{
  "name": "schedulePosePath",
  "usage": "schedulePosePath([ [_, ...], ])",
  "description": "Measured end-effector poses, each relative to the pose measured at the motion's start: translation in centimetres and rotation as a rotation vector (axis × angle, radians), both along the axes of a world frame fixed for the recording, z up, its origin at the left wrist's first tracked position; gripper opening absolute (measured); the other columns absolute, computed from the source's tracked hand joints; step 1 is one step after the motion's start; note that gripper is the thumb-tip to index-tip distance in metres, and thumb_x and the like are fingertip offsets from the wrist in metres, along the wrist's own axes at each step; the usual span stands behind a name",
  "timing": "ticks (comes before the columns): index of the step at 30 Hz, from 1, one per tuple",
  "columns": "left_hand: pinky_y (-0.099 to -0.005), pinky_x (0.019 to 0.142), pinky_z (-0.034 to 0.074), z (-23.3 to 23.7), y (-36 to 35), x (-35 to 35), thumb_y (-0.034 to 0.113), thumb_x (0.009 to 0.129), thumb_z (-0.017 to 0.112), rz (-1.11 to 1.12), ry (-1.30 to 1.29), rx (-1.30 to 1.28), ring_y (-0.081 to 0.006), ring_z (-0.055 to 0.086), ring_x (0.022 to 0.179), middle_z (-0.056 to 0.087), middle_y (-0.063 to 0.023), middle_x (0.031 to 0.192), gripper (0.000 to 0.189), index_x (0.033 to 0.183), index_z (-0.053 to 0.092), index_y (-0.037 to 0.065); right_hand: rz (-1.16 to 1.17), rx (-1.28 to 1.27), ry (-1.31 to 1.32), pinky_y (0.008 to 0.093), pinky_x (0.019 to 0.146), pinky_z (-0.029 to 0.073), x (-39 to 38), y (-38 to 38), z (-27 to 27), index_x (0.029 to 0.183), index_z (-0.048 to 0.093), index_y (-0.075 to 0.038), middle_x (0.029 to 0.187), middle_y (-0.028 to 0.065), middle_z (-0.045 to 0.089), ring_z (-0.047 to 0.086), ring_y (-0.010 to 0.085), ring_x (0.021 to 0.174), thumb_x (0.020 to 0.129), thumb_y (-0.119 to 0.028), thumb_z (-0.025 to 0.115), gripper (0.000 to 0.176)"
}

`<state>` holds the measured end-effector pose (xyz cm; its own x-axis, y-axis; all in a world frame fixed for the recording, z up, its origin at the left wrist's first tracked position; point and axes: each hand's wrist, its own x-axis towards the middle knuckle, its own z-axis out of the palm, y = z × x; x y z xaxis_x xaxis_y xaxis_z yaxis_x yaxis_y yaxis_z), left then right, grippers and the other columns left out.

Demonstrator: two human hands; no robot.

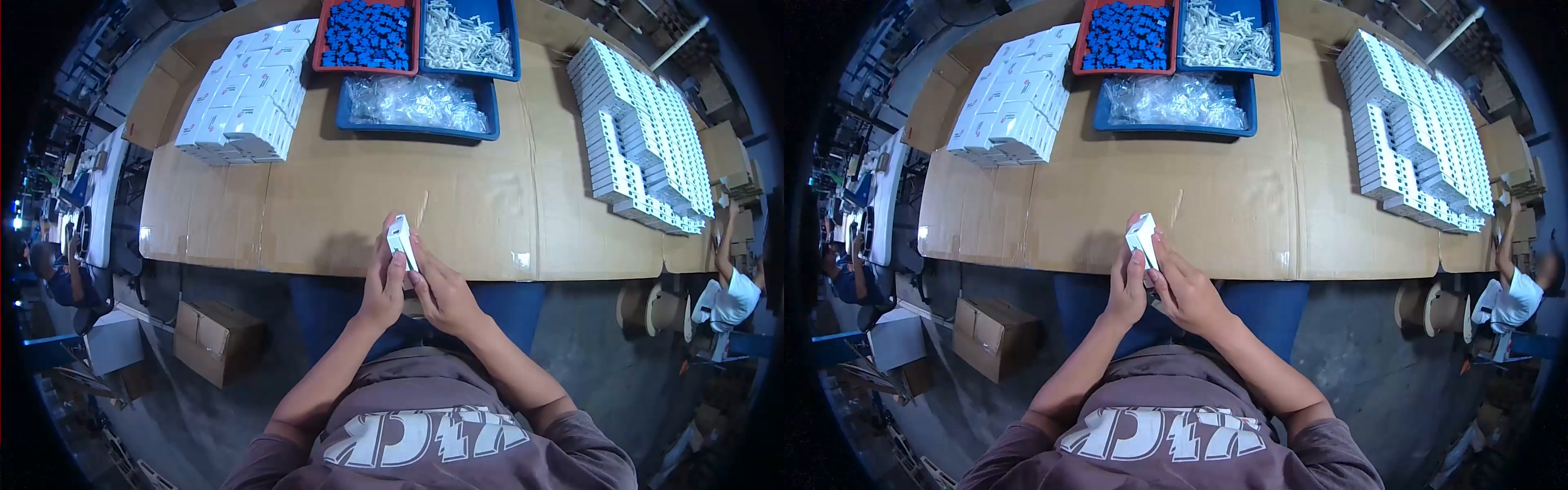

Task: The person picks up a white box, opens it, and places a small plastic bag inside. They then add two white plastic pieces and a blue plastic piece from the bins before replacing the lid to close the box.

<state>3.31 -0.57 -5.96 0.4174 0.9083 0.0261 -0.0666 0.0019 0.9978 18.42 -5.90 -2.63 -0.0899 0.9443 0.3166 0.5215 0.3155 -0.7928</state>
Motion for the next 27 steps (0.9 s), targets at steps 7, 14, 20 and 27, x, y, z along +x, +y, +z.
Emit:
schedulePosePath([
  [7, -0.0356, 0.118, 0.035, 1.5, -2.0, 2.1, 0.027, 0.113, 0.032, 0.194, -0.187, -0.142, -0.0225, 0.046, 0.137, 0.047, -0.0149, 0.148, 0.060, 0.165, 0.021, 0.001, -0.033, -0.005, -0.016, 0.0438, 0.104, 0.054, -1.3, -0.1, -1.1, 0.153, 0.043, 0.009, 0.147, 0.0319, 0.055, 0.062, 0.0450, 0.128, 0.104, -0.005, 0.054, 0.051],
  [14, -0.0330, 0.111, 0.041, 1.7, -1.8, 2.4, 0.041, 0.115, 0.038, 0.214, -0.147, -0.119, -0.0183, 0.054, 0.126, 0.056, -0.0122, 0.138, 0.062, 0.163, 0.030, 0.003, -0.066, 0.084, 0.004, 0.0442, 0.099, 0.056, -1.6, -0.1, -1.2, 0.153, 0.041, 0.011, 0.147, 0.0339, 0.053, 0.062, 0.0466, 0.127, 0.104, -0.006, 0.056, 0.055],
  [20, -0.0321, 0.112, 0.041, 1.8, -2.2, 2.2, 0.048, 0.114, 0.039, 0.281, -0.139, -0.087, -0.0175, 0.053, 0.129, 0.056, -0.0126, 0.142, 0.066, 0.161, 0.035, 0.001, -0.089, 0.090, 0.047, 0.0441, 0.098, 0.057, -2.3, -0.5, -1.5, 0.153, 0.042, 0.011, 0.147, 0.0347, 0.053, 0.063, 0.0468, 0.127, 0.103, -0.003, 0.057, 0.054],
  [27, -0.0320, 0.114, 0.039, 2.2, -2.6, 2.1, 0.045, 0.115, 0.035, 0.279, -0.173, -0.077, -0.0183, 0.051, 0.134, 0.050, -0.0112, 0.152, 0.065, 0.159, 0.036, -0.003, -0.149, 0.136, 0.031, 0.0430, 0.094, 0.059, -2.9, -0.8, -1.3, 0.149, 0.047, 0.011, 0.142, 0.0351, 0.058, 0.067, 0.0463, 0.121, 0.104, -0.004, 0.053, 0.048],
])
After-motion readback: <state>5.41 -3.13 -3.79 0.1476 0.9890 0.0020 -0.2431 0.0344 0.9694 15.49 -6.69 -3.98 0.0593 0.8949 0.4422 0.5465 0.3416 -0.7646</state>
